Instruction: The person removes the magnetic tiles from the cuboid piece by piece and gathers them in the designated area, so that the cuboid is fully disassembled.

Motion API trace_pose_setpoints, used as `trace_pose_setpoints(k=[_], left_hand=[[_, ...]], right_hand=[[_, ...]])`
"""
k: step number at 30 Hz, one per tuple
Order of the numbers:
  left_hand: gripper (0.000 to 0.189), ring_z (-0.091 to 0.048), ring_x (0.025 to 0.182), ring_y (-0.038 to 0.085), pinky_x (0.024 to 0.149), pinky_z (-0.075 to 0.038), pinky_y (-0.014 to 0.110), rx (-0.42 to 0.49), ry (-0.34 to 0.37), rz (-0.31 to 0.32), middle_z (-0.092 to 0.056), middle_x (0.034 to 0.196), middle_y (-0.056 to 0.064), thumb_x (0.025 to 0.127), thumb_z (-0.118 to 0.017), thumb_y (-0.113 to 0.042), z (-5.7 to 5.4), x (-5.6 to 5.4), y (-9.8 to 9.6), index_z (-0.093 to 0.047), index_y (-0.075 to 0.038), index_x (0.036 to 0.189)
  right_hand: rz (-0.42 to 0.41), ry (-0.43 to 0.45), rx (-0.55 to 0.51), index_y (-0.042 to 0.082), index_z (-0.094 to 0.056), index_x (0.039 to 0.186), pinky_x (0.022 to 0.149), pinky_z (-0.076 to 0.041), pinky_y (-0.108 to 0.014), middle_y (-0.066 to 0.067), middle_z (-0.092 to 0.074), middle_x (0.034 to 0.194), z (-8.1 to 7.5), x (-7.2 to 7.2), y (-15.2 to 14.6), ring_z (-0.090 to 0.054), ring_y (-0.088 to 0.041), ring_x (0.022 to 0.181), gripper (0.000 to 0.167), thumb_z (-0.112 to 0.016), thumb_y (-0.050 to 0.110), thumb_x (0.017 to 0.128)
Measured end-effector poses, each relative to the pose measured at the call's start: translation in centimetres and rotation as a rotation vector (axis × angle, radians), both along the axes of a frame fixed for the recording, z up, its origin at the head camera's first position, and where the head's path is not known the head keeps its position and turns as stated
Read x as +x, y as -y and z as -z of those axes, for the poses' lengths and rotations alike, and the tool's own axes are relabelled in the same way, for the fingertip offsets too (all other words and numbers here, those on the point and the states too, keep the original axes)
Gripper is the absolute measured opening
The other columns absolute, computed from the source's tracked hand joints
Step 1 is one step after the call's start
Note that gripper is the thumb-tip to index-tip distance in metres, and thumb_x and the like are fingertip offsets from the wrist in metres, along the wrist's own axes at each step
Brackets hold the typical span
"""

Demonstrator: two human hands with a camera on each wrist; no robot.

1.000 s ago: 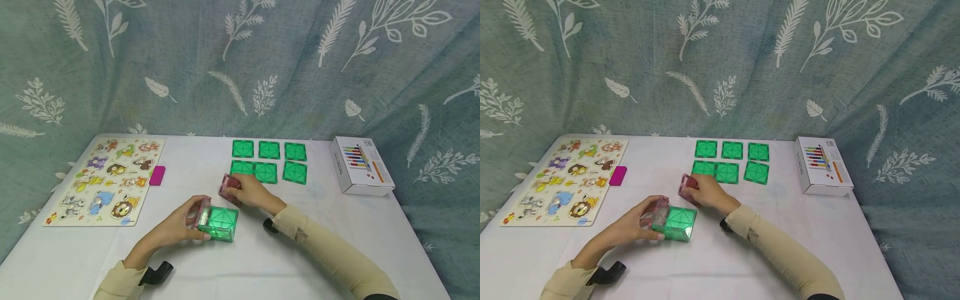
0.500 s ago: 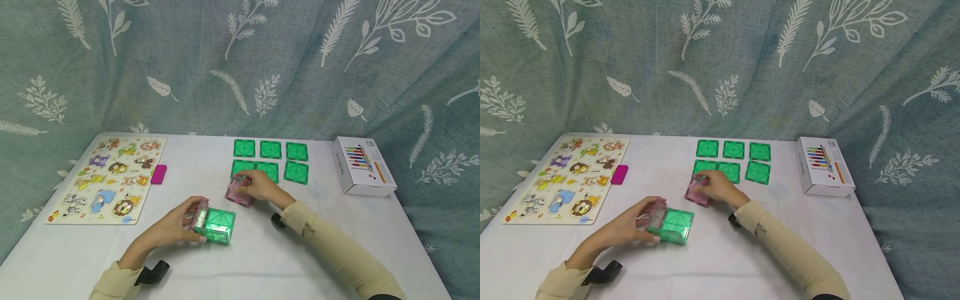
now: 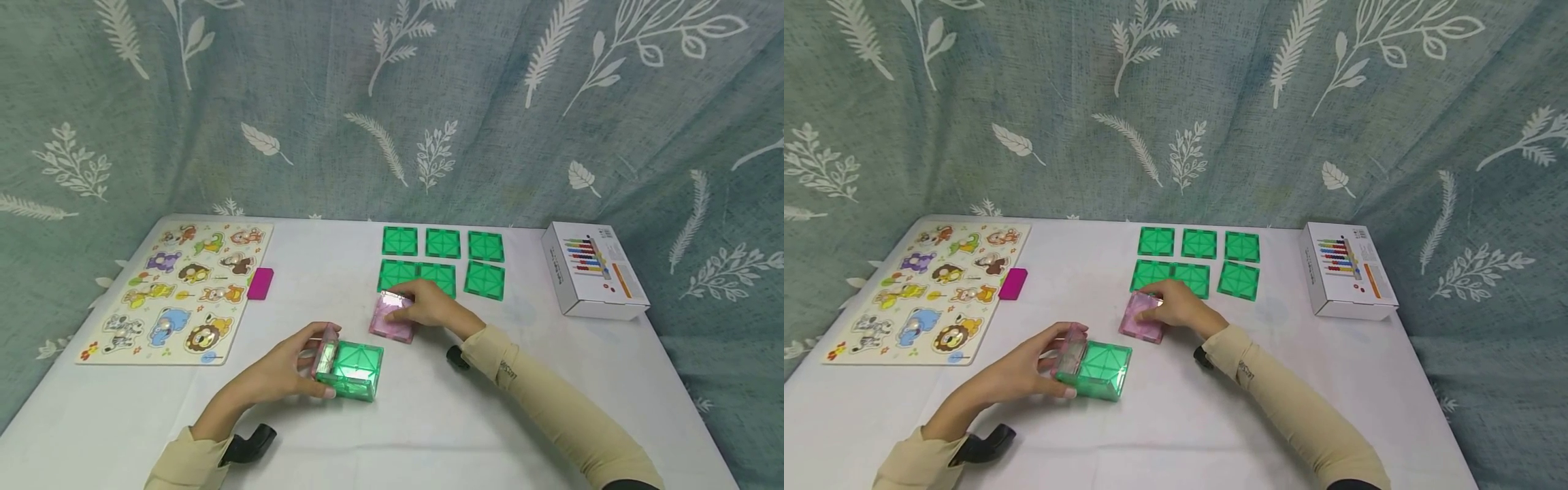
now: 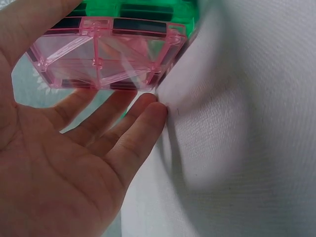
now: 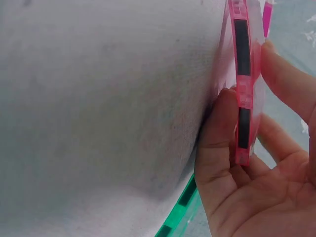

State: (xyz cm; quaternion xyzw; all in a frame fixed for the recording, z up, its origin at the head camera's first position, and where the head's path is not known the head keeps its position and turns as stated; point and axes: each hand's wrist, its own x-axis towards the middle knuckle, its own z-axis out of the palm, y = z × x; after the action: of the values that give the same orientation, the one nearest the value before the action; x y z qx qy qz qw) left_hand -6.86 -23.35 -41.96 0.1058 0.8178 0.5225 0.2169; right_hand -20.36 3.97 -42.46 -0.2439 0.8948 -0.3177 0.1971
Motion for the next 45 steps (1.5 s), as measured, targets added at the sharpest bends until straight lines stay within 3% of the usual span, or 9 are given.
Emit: trace_pose_setpoints(k=[10,18,32,45], left_hand=[[0.099,-0.041,0.142,0.040,0.114,-0.043,0.042,-0.004,0.011,0.002,-0.042,0.155,0.016,0.069,-0.093,-0.020,-0.2,0.5,0.1,-0.037,-0.011,0.150],[0.099,-0.042,0.142,0.041,0.114,-0.042,0.043,0.002,0.002,0.003,-0.043,0.155,0.016,0.068,-0.092,-0.020,-0.1,0.8,0.2,-0.037,-0.011,0.150],[0.098,-0.044,0.140,0.042,0.115,-0.041,0.046,0.002,-0.013,0.002,-0.044,0.153,0.018,0.069,-0.092,-0.021,0.0,1.1,0.1,-0.038,-0.010,0.149],[0.099,-0.043,0.140,0.043,0.113,-0.045,0.045,0.019,-0.003,-0.012,-0.041,0.154,0.019,0.069,-0.092,-0.020,0.0,1.6,0.1,-0.036,-0.010,0.150]], right_hand=[[0.004,-0.002,0.027,0.020,-0.060,0.136,0.089,-0.053,-0.039,-0.008,-0.067,0.118,0.0,0.2,0.0,-0.060,-0.023,0.106,0.062,-0.084,0.036,0.081],[0.017,-0.028,0.037,0.017,-0.066,0.121,0.083,-0.052,-0.034,-0.005,-0.068,0.110,0.2,0.7,0.1,-0.059,-0.019,0.098,0.054,-0.087,0.040,0.077],[-0.034,-0.139,0.021,0.018,-0.071,0.127,0.075,-0.047,-0.028,-0.003,-0.062,0.098,0.3,1.1,0.5,-0.054,-0.016,0.088,0.055,-0.087,0.036,0.077],[-0.038,-0.144,0.039,0.020,-0.071,0.127,0.070,-0.043,-0.025,-0.002,-0.058,0.095,0.4,1.4,0.7,-0.051,-0.014,0.085,0.054,-0.086,0.037,0.078]])
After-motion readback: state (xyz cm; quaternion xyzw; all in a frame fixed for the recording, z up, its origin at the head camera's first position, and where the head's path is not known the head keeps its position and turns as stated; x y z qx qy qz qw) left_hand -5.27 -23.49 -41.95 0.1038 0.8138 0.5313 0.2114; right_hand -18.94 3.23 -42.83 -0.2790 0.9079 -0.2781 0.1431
